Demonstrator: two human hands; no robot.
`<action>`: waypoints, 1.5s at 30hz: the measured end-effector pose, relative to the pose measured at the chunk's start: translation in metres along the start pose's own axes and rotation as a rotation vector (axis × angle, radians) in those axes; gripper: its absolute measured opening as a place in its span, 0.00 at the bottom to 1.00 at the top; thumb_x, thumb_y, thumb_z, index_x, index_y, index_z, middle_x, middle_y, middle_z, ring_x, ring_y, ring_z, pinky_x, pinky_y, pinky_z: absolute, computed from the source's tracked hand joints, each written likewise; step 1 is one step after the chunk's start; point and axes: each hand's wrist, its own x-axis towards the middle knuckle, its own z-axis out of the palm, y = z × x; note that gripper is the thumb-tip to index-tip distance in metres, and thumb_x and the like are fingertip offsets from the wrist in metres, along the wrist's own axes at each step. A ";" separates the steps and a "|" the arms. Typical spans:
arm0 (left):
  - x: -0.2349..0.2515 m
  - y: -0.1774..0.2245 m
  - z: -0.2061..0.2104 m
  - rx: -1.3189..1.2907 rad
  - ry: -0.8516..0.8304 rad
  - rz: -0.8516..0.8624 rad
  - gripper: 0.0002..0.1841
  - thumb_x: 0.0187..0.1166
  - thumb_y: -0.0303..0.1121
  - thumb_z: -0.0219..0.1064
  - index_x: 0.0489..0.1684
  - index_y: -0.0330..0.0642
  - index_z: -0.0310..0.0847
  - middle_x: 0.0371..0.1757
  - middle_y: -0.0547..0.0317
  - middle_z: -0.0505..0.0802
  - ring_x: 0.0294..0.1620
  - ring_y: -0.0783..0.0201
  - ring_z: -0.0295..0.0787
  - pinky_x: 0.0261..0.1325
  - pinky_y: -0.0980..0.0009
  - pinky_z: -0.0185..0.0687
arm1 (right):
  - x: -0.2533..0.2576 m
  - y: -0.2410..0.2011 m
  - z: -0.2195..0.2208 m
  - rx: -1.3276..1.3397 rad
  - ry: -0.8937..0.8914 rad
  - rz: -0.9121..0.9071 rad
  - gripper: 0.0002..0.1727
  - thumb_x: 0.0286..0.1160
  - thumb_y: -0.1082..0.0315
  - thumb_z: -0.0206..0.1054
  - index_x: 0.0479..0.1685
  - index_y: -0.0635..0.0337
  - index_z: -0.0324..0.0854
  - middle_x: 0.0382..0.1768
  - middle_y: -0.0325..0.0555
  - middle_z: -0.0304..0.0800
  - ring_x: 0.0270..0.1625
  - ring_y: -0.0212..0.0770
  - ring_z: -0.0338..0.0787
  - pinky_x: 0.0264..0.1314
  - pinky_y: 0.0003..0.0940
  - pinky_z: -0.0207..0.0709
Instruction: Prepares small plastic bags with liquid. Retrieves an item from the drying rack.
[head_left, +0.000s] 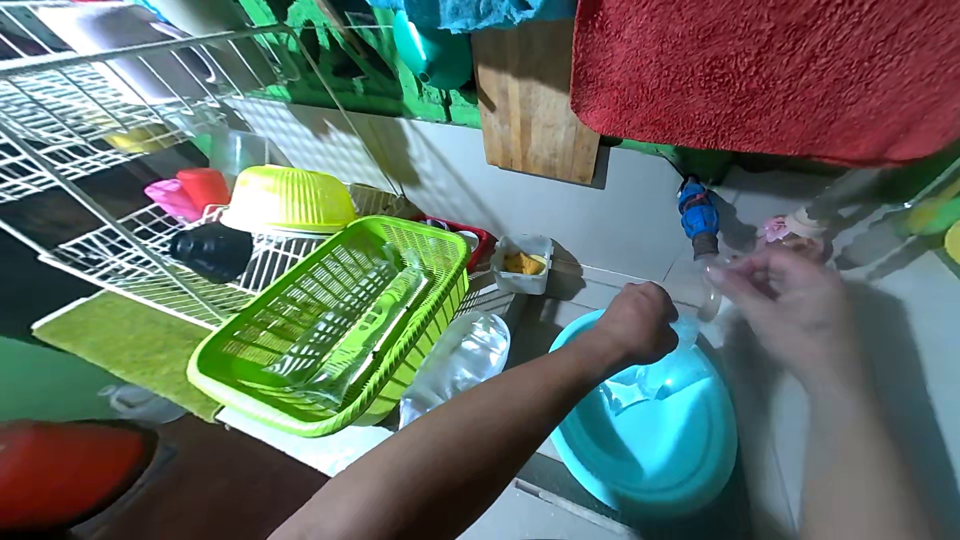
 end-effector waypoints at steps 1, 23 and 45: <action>-0.004 0.000 -0.005 -0.020 0.010 -0.012 0.11 0.75 0.21 0.67 0.50 0.35 0.91 0.44 0.46 0.94 0.43 0.53 0.91 0.46 0.51 0.85 | -0.012 0.004 0.001 0.041 -0.012 0.021 0.17 0.76 0.54 0.74 0.48 0.58 0.83 0.31 0.40 0.86 0.28 0.33 0.85 0.29 0.32 0.82; -0.049 -0.067 0.028 -0.204 0.149 0.354 0.26 0.93 0.38 0.50 0.84 0.31 0.68 0.88 0.45 0.72 0.91 0.54 0.62 0.91 0.55 0.57 | -0.060 -0.001 0.039 0.256 0.030 0.041 0.09 0.75 0.59 0.69 0.33 0.53 0.90 0.26 0.28 0.89 0.25 0.20 0.84 0.28 0.15 0.79; -0.026 -0.038 0.044 -0.445 0.088 0.318 0.15 0.91 0.30 0.52 0.43 0.31 0.84 0.41 0.50 0.87 0.46 0.61 0.84 0.55 0.62 0.80 | -0.020 -0.019 0.033 0.032 -0.219 0.122 0.08 0.75 0.67 0.73 0.27 0.51 0.88 0.18 0.34 0.87 0.17 0.30 0.85 0.20 0.30 0.83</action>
